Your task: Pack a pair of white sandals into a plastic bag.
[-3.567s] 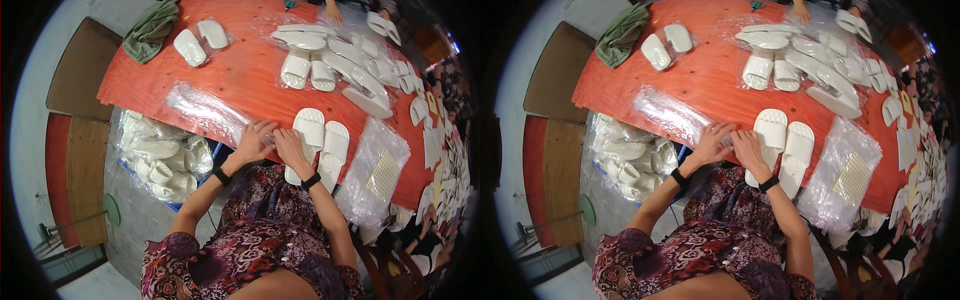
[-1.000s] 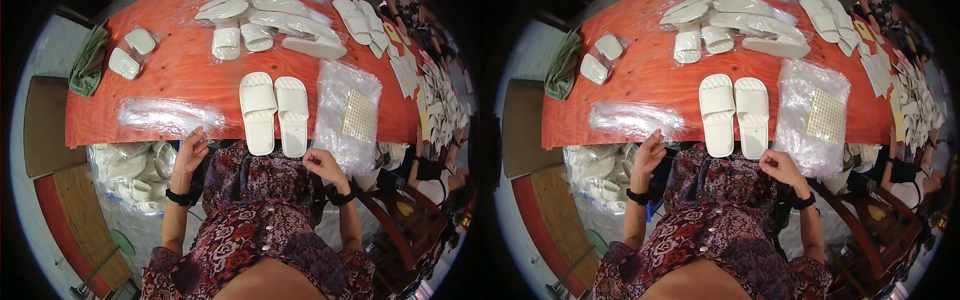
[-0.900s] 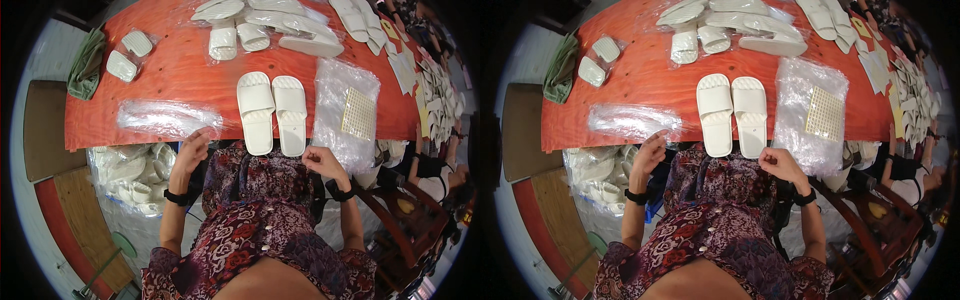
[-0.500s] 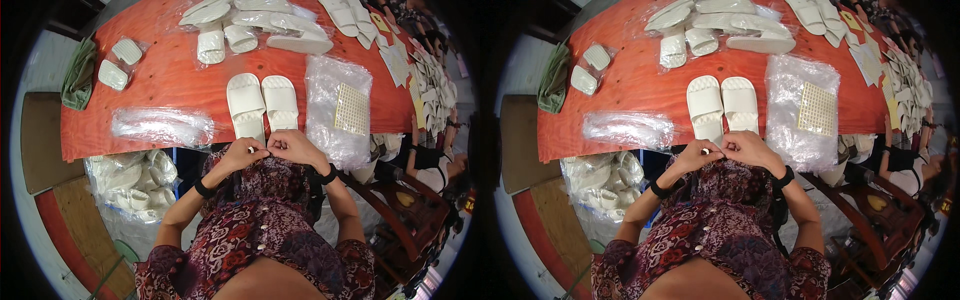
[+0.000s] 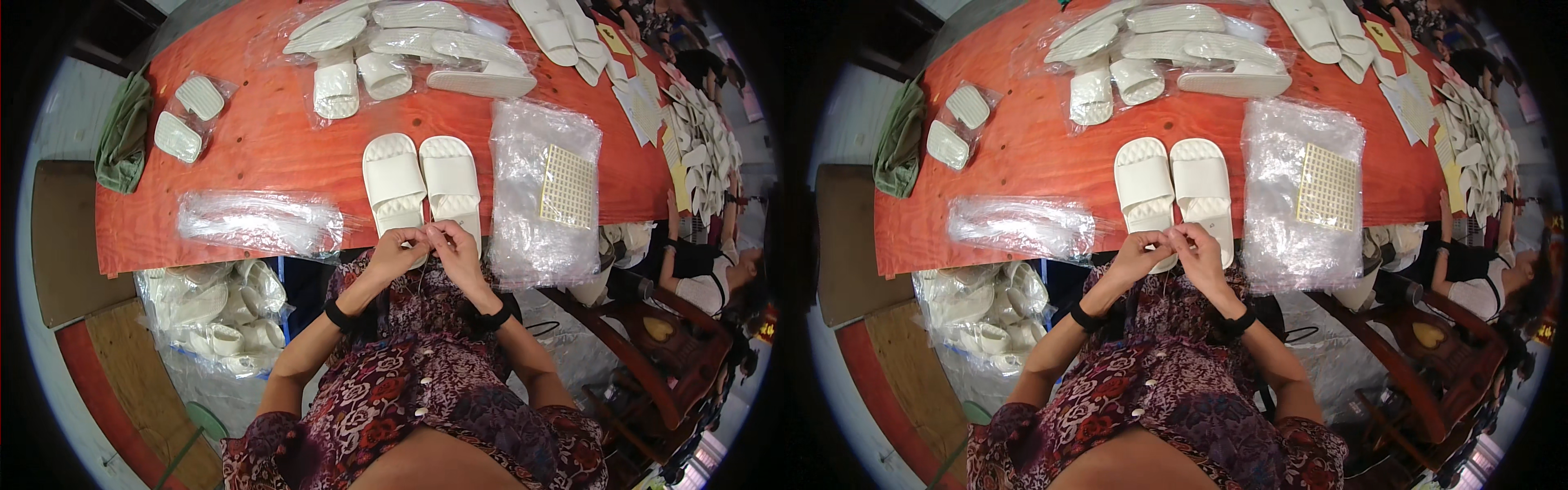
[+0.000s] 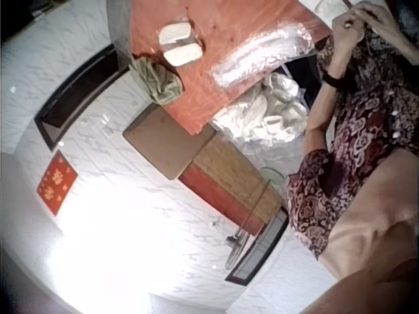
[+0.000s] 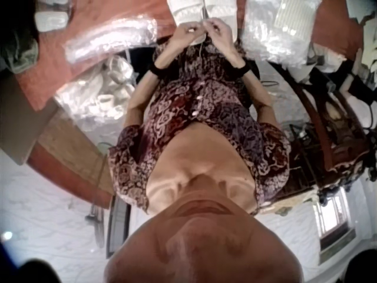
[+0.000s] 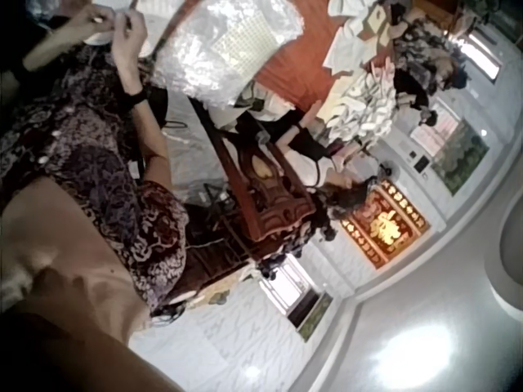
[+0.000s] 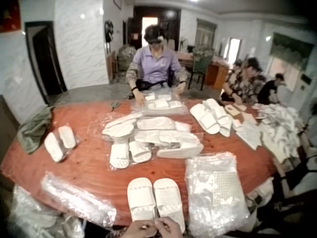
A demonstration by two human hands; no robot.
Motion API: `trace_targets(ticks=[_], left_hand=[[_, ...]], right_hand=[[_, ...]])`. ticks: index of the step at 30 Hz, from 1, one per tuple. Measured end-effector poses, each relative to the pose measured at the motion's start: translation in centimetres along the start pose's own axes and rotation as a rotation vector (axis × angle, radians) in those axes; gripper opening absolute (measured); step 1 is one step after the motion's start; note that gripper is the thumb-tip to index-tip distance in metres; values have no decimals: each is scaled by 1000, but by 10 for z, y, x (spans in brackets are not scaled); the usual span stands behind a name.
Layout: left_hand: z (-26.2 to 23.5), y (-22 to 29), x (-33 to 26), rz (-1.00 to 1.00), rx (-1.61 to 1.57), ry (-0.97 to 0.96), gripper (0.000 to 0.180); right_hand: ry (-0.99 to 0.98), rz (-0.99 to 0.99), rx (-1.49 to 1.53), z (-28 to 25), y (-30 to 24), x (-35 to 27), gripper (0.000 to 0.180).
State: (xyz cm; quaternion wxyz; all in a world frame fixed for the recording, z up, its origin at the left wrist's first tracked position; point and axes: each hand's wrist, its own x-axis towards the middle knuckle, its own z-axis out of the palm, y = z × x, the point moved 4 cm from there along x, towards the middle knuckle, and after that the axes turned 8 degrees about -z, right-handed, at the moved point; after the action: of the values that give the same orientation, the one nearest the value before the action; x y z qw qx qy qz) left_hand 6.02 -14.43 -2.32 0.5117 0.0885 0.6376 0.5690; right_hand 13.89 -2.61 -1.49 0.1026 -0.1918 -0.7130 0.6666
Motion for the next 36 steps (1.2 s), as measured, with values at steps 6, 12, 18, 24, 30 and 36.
trace_targets(ticks=[6, 12, 18, 24, 30, 36], left_hand=[[-15, 37, 11, 211, 499, 122, 18], [-35, 75, 65, 386, 660, 406, 18], [-30, 66, 118, 358, 732, 443, 17], [-27, 71, 126, 378, 809, 378, 21], [-26, 72, 131, 312, 889, 323, 18], [-20, 73, 133, 259, 897, 359, 18]], right_hand=[[88, 269, 110, -19, 15, 2, 21], [120, 403, 14, -41, 44, 12, 21], [101, 406, 23, -34, 38, 26, 18], [64, 455, -40, -44, 46, 2, 17], [184, 321, 35, -38, 61, 27, 19], [208, 249, 343, -24, 79, 45, 17]])
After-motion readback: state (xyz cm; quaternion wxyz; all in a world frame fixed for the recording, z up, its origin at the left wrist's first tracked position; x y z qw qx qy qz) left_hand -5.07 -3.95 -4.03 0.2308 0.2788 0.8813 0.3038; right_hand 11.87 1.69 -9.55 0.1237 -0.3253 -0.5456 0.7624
